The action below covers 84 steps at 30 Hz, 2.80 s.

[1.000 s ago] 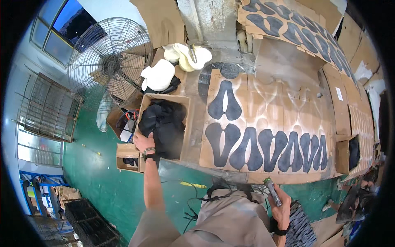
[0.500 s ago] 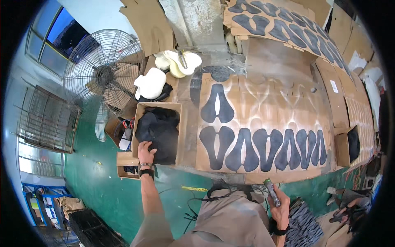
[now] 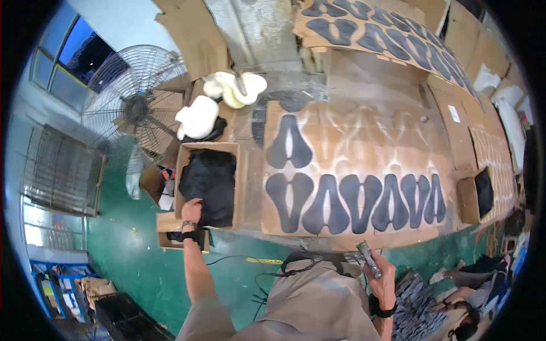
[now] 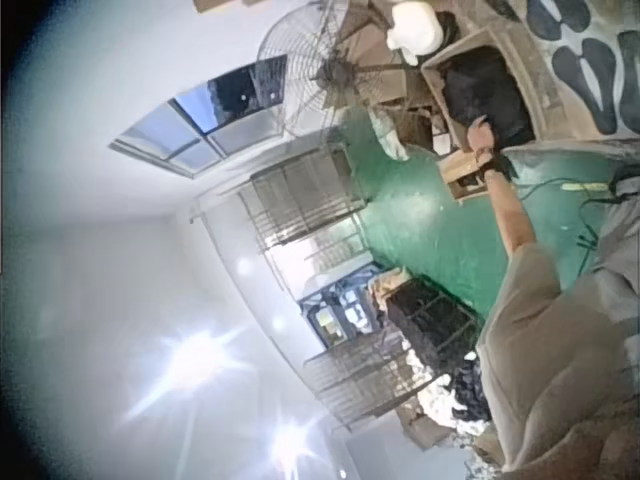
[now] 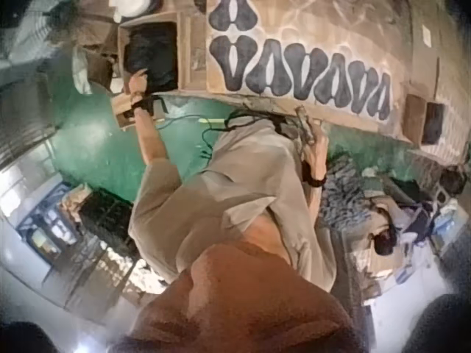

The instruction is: Apply adhesive to black foam paddings and place them onto marked areas on cardboard templates.

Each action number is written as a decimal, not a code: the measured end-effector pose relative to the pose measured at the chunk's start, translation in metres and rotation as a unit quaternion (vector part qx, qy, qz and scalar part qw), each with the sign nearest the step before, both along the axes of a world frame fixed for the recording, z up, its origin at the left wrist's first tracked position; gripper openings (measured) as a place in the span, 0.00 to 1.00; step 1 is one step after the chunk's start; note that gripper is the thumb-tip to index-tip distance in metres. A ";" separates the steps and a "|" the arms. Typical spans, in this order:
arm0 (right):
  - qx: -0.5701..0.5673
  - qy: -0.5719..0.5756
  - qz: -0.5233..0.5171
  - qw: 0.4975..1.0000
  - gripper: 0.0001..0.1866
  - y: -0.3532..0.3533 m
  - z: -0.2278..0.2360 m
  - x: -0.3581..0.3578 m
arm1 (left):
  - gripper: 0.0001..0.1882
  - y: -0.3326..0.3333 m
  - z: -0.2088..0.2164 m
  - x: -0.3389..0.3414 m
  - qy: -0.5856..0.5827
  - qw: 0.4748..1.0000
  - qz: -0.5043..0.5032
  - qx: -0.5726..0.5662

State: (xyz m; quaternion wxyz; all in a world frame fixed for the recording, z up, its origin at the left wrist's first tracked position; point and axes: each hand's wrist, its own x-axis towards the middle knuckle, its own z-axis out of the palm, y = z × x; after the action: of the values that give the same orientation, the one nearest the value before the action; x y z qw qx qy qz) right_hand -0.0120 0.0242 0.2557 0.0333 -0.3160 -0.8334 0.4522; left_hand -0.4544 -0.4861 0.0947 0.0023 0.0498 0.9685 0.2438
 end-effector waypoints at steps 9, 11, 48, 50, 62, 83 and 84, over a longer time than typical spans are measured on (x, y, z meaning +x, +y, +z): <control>0.031 -0.010 -0.005 0.999 0.27 0.034 -0.037 0.022 | 0.09 0.099 0.072 0.022 -0.195 0.926 -0.015 0.324; 0.052 -0.030 -0.010 0.998 0.27 0.047 -0.048 0.028 | 0.06 0.162 0.117 0.046 -0.269 0.866 0.052 0.418; -0.026 -0.166 -0.119 0.978 0.25 0.169 -0.192 0.074 | 0.17 0.573 0.093 -0.045 -0.366 0.843 -0.392 0.022; -0.065 -0.222 -0.138 0.963 0.24 0.172 -0.188 0.073 | 0.16 0.588 0.091 -0.063 -0.393 0.816 -0.424 -0.001; -0.056 -0.220 -0.136 0.964 0.23 0.170 -0.196 0.058 | 0.25 0.553 -0.055 -0.180 0.124 0.943 -0.281 -0.127; -0.042 -0.241 -0.082 0.966 0.20 0.188 -0.198 0.068 | 0.18 0.553 -0.082 -0.121 0.020 0.983 -0.052 -0.176; -0.043 -0.243 -0.085 0.965 0.20 0.188 -0.194 0.064 | 0.18 0.556 -0.083 -0.120 0.018 0.983 -0.056 -0.176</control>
State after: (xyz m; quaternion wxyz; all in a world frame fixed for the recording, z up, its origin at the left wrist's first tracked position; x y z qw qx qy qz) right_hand 0.0524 0.2117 0.0618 -0.1452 -0.4874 -0.7662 0.3928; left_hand -0.5742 0.0699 0.0116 0.0075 0.1074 0.9919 0.0679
